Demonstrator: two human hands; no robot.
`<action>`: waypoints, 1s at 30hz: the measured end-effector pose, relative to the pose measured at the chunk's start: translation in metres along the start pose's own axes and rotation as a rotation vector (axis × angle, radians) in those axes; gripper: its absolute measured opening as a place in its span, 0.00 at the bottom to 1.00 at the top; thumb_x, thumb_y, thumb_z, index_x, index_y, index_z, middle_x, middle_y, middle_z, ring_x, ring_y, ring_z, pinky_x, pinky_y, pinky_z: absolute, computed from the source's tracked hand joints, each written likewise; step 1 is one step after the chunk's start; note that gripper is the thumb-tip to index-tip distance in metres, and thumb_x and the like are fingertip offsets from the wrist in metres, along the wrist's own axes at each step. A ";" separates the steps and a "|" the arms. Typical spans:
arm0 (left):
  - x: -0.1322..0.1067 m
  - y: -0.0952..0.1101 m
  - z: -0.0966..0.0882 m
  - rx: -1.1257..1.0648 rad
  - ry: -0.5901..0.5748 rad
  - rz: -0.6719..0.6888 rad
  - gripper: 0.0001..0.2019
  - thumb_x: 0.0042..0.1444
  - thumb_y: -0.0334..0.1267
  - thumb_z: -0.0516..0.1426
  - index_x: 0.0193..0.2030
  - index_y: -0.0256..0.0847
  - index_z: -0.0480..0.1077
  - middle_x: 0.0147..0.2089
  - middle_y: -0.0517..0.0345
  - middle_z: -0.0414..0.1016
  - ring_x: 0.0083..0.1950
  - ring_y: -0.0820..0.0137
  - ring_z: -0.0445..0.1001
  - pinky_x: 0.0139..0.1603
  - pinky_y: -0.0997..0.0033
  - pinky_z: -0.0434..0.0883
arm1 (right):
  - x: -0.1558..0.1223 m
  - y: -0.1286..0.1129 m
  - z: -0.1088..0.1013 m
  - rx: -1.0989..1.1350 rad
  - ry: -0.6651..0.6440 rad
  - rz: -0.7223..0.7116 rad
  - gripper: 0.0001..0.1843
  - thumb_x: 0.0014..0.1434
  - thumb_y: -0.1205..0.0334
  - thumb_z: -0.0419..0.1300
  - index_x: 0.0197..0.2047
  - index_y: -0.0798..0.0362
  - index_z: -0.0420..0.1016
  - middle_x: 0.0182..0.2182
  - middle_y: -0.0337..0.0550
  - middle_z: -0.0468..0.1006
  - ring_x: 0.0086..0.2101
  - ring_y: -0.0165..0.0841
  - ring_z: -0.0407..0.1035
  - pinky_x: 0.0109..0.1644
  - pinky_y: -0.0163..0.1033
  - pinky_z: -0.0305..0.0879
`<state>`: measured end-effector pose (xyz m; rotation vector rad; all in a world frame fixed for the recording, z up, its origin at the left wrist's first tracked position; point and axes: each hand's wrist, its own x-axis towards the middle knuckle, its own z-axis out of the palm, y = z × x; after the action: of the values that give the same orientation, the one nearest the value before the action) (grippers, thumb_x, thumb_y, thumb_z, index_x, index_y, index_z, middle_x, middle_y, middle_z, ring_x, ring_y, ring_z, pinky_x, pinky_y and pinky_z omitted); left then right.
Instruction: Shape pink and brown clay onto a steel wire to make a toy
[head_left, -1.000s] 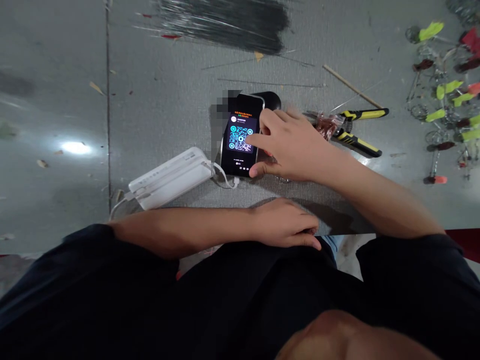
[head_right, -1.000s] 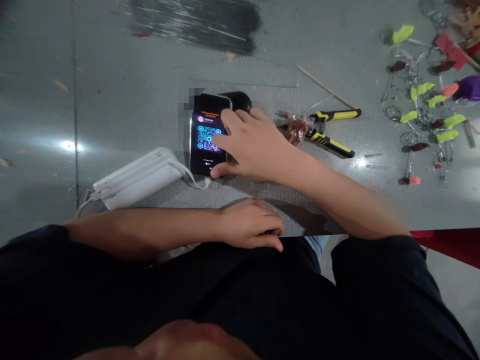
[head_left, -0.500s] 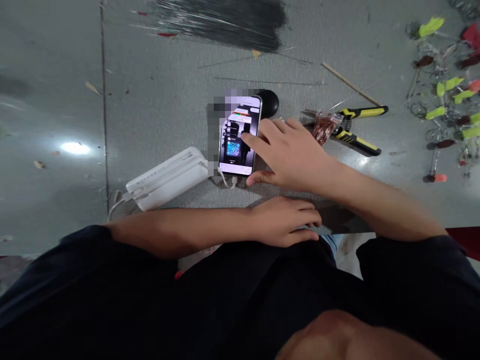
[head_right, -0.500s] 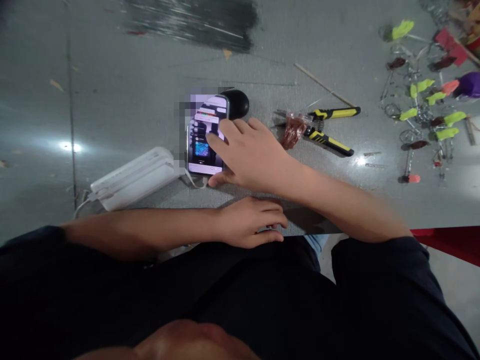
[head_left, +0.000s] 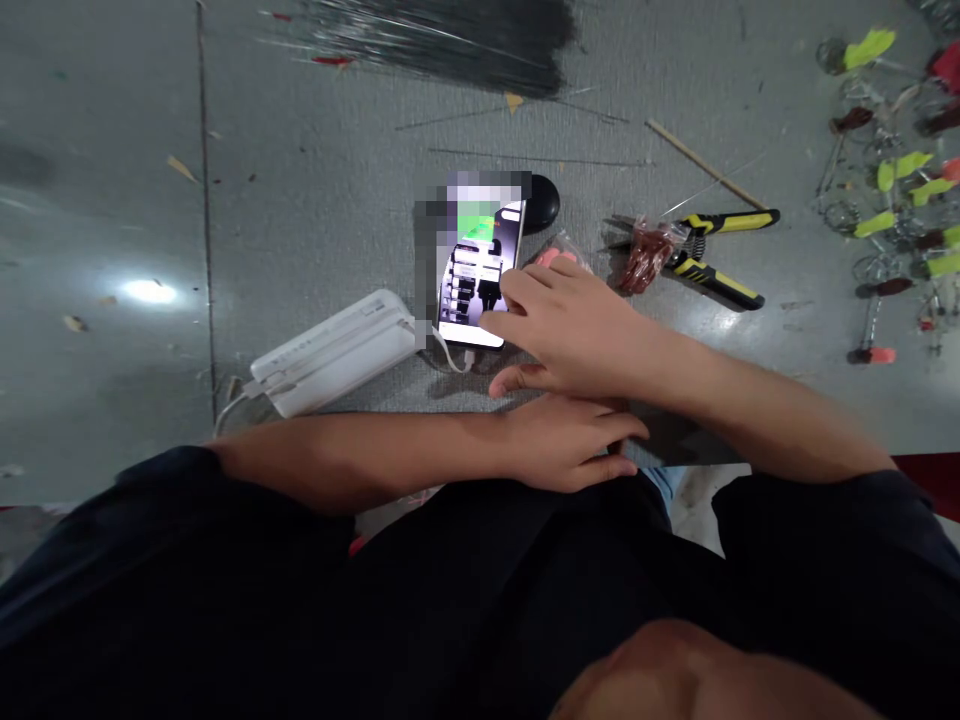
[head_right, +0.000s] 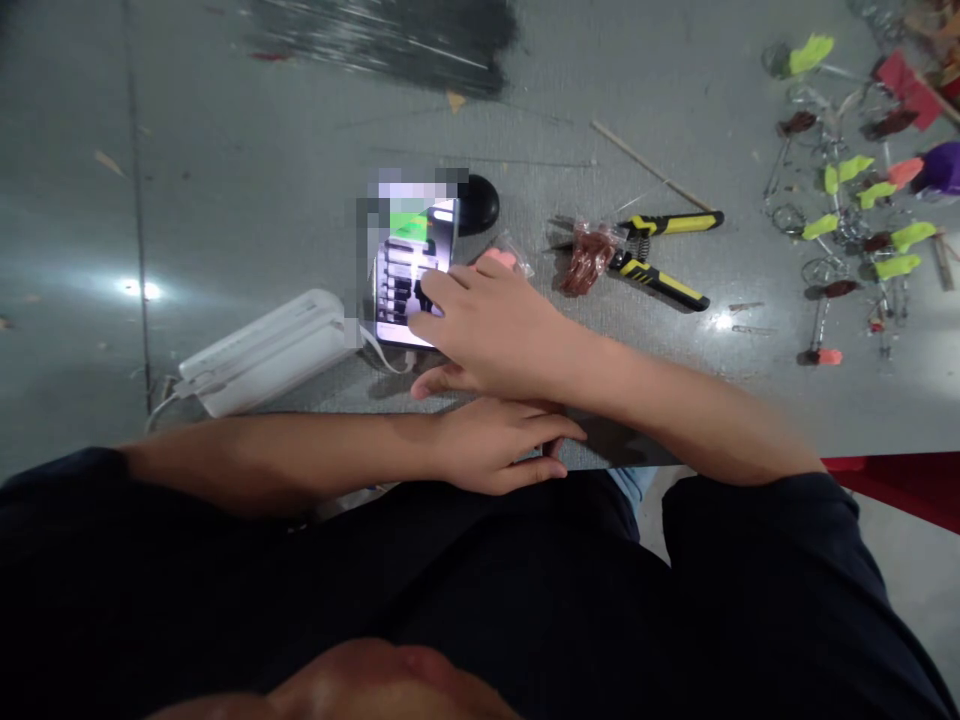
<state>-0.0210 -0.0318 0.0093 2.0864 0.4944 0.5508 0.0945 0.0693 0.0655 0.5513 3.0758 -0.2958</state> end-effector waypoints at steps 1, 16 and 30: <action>0.000 0.000 0.000 -0.012 -0.005 -0.012 0.21 0.80 0.49 0.56 0.66 0.34 0.75 0.51 0.47 0.88 0.53 0.59 0.85 0.58 0.59 0.79 | 0.000 0.000 0.000 -0.002 0.007 0.020 0.32 0.79 0.35 0.58 0.63 0.56 0.79 0.54 0.56 0.76 0.51 0.46 0.69 0.58 0.54 0.59; 0.000 -0.004 0.005 0.060 -0.080 0.005 0.17 0.80 0.46 0.58 0.62 0.36 0.77 0.53 0.50 0.88 0.52 0.61 0.86 0.52 0.61 0.78 | 0.000 0.005 0.005 0.002 0.033 0.069 0.31 0.79 0.37 0.58 0.59 0.59 0.82 0.55 0.58 0.75 0.51 0.46 0.69 0.58 0.53 0.60; 0.003 0.000 0.002 0.093 -0.145 -0.035 0.18 0.81 0.47 0.57 0.64 0.37 0.77 0.57 0.49 0.87 0.54 0.61 0.86 0.54 0.61 0.79 | 0.002 0.007 0.008 -0.001 0.005 0.162 0.35 0.78 0.37 0.60 0.71 0.58 0.74 0.61 0.61 0.73 0.58 0.52 0.66 0.61 0.56 0.56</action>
<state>-0.0177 -0.0315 0.0087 2.1831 0.4795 0.3590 0.0950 0.0748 0.0567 0.7967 3.0107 -0.2902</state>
